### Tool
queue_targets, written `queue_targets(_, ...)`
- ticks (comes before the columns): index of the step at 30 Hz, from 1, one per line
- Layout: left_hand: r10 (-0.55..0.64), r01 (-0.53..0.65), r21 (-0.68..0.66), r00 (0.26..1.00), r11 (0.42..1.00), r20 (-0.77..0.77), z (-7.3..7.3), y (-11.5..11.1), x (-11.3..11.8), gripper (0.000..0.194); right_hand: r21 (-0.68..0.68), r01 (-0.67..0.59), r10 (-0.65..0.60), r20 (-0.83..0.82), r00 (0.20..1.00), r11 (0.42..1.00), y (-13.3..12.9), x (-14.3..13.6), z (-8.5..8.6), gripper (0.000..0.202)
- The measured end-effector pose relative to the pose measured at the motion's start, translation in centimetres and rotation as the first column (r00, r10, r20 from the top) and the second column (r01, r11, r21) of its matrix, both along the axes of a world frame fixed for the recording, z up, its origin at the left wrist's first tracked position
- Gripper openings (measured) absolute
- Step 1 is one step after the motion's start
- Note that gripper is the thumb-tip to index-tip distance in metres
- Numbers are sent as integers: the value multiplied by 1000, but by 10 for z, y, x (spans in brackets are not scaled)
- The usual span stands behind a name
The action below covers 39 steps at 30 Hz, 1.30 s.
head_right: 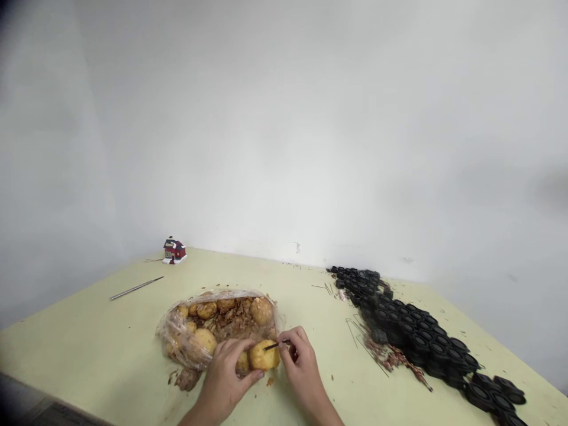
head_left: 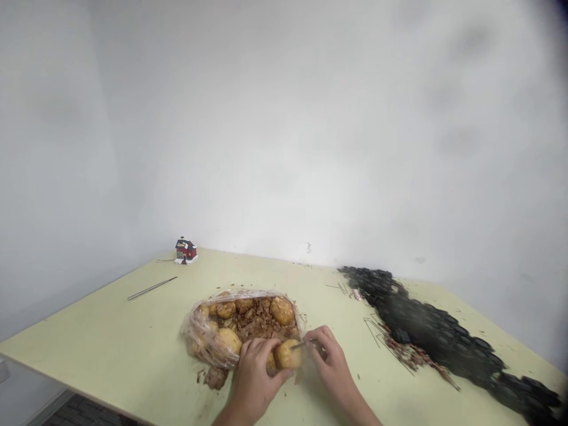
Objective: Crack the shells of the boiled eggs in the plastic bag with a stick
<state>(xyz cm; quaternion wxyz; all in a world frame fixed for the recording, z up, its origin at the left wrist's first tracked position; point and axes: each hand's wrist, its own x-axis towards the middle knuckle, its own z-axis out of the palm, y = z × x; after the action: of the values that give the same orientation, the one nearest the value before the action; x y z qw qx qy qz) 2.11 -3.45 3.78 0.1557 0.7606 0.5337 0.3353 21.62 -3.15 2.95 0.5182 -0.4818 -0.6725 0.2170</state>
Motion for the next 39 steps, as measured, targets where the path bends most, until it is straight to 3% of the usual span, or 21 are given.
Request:
queue_targets(17,-1,1,3,1000,1000,-8,-5,3,-1,41,17,51,-51,5,999,999,0,-2,0,20)
queue_targets(31,4,-3,71,1000,997,-13,-12,8,-3,41,49,23,-21,-44,999,999,0,1,6,23)
queue_targets(39,3,-2,42,1000,999,-17,-12,8,-3,41,64,29,-24,-65,998,998,0,1,5,19)
